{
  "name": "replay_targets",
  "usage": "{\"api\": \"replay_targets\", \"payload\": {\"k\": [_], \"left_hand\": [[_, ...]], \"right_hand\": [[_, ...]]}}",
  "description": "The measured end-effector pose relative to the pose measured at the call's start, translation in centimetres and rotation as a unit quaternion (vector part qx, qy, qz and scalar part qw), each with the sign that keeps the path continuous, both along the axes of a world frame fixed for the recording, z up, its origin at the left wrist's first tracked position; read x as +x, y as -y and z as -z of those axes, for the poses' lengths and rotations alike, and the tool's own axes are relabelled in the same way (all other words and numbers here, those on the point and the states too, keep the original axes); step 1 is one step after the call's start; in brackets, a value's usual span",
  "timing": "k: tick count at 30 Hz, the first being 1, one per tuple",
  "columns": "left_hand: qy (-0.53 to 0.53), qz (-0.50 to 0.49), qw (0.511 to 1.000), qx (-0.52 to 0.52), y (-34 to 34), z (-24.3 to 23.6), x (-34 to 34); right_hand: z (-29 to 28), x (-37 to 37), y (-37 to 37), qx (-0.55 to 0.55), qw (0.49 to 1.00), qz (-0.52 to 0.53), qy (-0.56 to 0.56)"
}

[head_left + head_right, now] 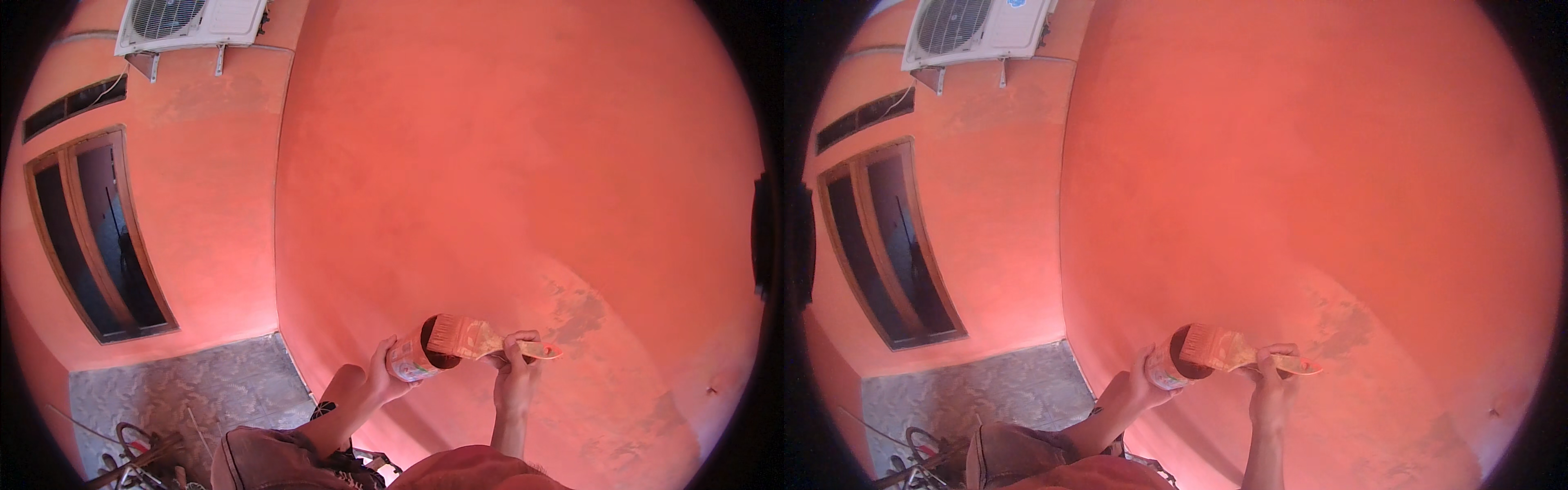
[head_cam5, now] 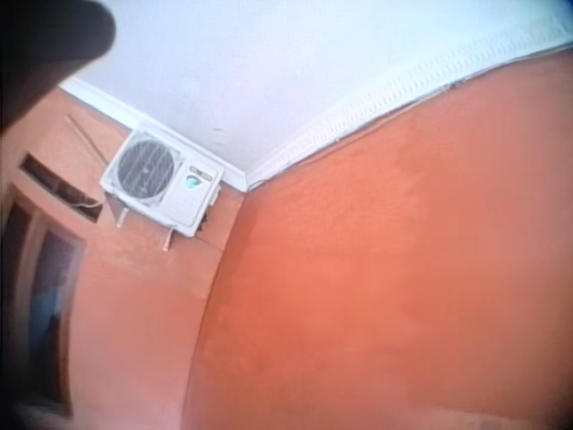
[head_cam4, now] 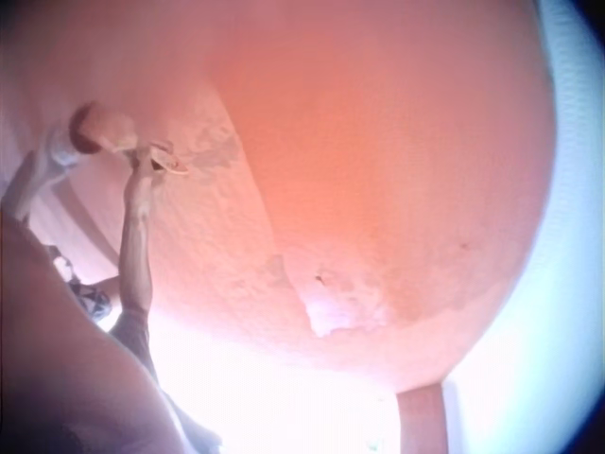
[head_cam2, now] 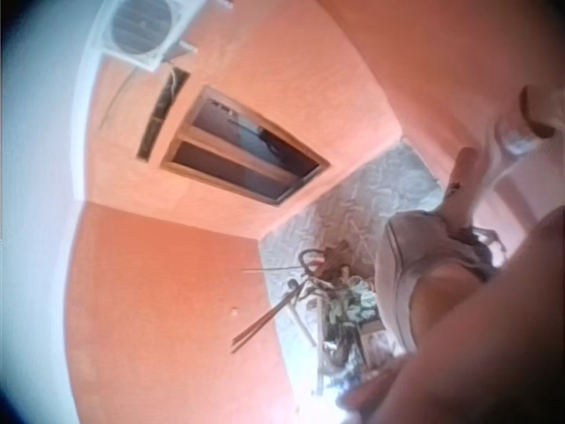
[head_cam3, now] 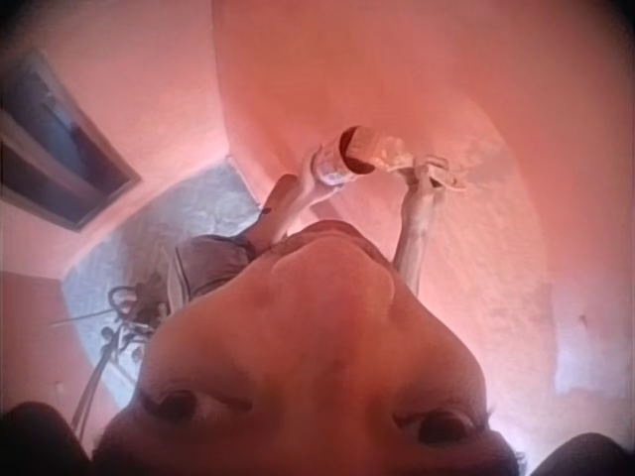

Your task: The person paints a ceiling using a paintbrush and a small container of paint. They repeatedly dip the brush into the container and apply paint to the ceiling surface in broad strokes.

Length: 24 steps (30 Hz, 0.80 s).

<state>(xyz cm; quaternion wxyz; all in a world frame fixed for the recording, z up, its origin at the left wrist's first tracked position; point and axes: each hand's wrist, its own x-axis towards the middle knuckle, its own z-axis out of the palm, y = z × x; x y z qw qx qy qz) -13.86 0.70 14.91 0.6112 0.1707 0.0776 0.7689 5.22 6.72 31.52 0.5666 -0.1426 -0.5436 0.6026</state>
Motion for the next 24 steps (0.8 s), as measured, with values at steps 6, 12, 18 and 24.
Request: {"api": "replay_targets", "payload": {"k": [6, 12, 18, 24], "left_hand": [[-0.006, -0.003, 0.999, -0.052, 0.6, -2.2, 0.4], [0.028, 0.038, 0.998, -0.038, 0.2, -2.7, 1.1], [0.018, 0.063, 0.993, -0.101, -0.3, -5.6, 4.7], [0.021, 0.079, 0.992, -0.096, -0.9, -9.4, 10.1]], "right_hand": [[-0.4, -0.1, 0.8, -0.011, 1.0, -0.003, -0.016], [-1.5, 0.5, 2.3, -0.079, 0.995, -0.01, -0.058], [-1.6, 4.4, 1.4, -0.149, 0.976, -0.04, -0.151], [-2.8, 9.2, 0.5, -0.143, 0.968, -0.086, -0.189]]}}
